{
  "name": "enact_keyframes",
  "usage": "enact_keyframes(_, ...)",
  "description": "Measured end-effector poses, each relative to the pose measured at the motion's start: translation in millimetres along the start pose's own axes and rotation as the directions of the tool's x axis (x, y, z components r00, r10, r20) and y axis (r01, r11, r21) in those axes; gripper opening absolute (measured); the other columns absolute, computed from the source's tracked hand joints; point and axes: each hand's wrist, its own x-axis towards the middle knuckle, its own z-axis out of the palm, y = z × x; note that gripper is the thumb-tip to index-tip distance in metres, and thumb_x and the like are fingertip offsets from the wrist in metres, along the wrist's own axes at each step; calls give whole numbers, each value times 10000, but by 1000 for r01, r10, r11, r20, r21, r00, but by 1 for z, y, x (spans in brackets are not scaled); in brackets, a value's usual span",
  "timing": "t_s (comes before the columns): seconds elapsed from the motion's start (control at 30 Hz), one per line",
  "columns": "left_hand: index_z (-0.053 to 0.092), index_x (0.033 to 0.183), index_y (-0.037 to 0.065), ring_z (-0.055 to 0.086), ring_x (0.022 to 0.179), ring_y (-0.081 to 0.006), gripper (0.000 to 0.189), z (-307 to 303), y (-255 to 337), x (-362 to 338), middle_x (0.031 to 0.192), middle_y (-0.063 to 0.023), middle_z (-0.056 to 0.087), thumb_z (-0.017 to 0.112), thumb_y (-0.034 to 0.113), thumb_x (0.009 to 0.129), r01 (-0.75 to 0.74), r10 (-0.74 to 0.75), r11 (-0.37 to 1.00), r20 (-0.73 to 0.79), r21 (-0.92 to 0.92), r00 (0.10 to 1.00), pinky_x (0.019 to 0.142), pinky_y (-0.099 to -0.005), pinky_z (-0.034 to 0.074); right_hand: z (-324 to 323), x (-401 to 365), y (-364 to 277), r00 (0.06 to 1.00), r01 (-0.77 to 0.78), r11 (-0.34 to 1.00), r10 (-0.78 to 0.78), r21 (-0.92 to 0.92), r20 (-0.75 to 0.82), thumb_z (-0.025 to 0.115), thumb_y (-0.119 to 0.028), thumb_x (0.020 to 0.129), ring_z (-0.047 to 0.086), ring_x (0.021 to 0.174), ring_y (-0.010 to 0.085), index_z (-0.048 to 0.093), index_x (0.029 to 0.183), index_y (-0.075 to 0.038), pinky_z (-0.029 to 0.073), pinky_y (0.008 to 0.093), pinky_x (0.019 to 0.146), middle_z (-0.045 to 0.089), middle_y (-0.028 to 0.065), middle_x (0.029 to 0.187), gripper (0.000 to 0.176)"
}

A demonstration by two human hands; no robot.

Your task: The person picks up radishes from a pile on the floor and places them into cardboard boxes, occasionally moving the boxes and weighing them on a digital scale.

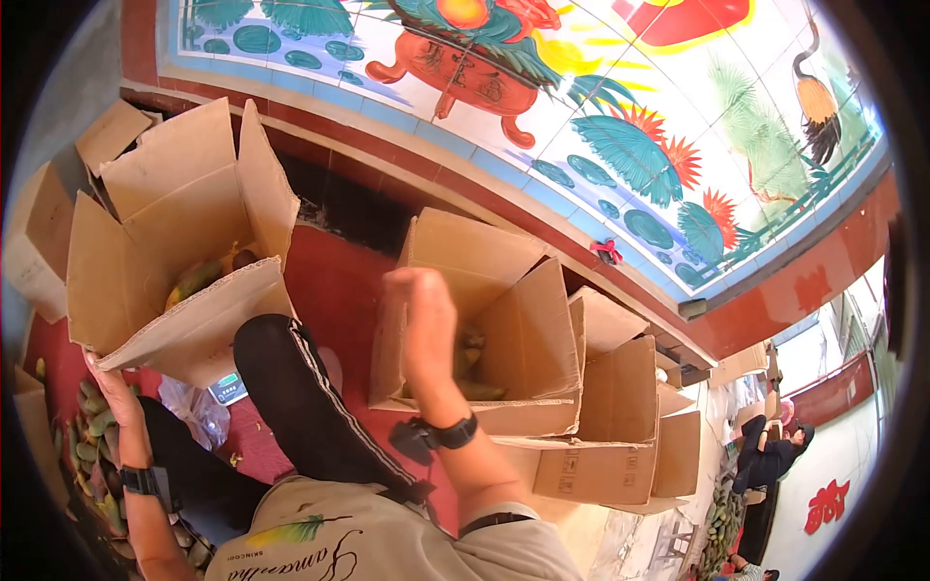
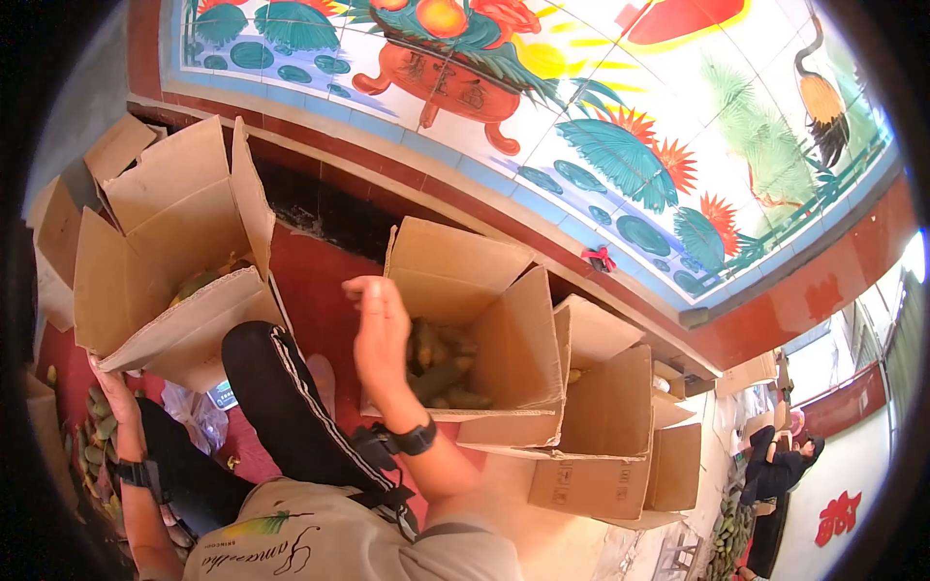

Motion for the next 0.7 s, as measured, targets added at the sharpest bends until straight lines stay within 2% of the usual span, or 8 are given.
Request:
enact_keyframes(0.13, 190, 1334, 25, 276, 1228, -213, 592, -1, -7, -1, 1327, -125, 278, 259, 441, 919, 27, -27, 998, -11, -55, 1000, 1024, -342, 211, -51, 12, 9, 979, 93, 990, -111, -108, -171, 371, -223, 921, 478, 785, 110, 544, 823, -24, 385, 255, 739, 534, 34, 787, 282)
enact_keyframes(0.2, 193, 1333, 25, 277, 1227, -214, 589, -8, -17, 3, 1324, -126, 281, 266, 438, 919, -30, 30, 999, 1, -27, 1000, 1023, -342, 215, -81, 18, 23, 968, 103, 983, -134, -149, -214, 418, -183, 909, 454, 754, 82, 536, 808, -29, 376, 232, 713, 515, 12, 764, 218)
enact_keyframes(0.3, 192, 1333, 24, 278, 1226, -212, 583, -11, -22, 5, 1323, -126, 282, 268, 430, 920, -17, 17, 999, -19, -37, 1000, 1023, -340, 215, -123, 17, 37, 961, -30, 969, -39, -244, -273, 468, -144, 887, 408, 697, 40, 523, 795, -36, 357, 191, 653, 476, -29, 726, 153)
enact_keyframes(0.33, 192, 1333, 24, 278, 1226, -212, 583, -10, -21, 4, 1323, -126, 282, 268, 430, 920, -17, 16, 999, -25, -38, 1000, 1023, -340, 215, -134, 16, 44, 959, -2, 946, -91, -326, -269, 485, -139, 872, 437, 650, 78, 532, 793, -2, 390, 231, 609, 512, 16, 694, 166)
enact_keyframes(0.43, 189, 1333, 24, 284, 1220, -206, 580, -7, -17, 3, 1319, -124, 286, 270, 424, 921, -13, 12, 999, -33, -42, 999, 1018, -331, 219, -151, -2, 50, 976, -29, 872, -80, -489, -201, 506, -170, 861, 465, 658, 96, 541, 811, 9, 402, 252, 616, 526, 38, 702, 189)
enact_keyframes(0.53, 194, 1332, 18, 292, 1215, -198, 573, -10, -19, 2, 1313, -117, 292, 268, 412, 922, -122, 118, 987, 52, 104, 992, 1009, -319, 227, -147, -24, 53, 985, -145, 852, 170, -502, 4, 544, -215, 838, 518, 734, 112, 563, 901, 7, 429, 263, 651, 578, 73, 772, 231)
enact_keyframes(0.67, 231, 1317, 8, 318, 1193, -193, 558, 1, -9, 0, 1292, -109, 325, 265, 400, 922, -74, 74, 997, -12, 21, 997, 984, -310, 255, -127, -48, 42, 903, -101, 868, 285, -487, 321, 583, -267, 809, 570, 867, 194, 554, 1019, -18, 445, 285, 733, 594, 122, 936, 327)
enact_keyframes(0.7, 243, 1312, 5, 331, 1180, -193, 555, 3, -6, 0, 1283, -107, 339, 263, 399, 921, -43, 43, 999, -21, -1, 999, 971, -308, 269, -125, -50, 42, 859, -94, 840, 340, -534, 384, 626, -302, 765, 559, 935, 254, 542, 1066, -45, 444, 322, 784, 576, 136, 1020, 404)
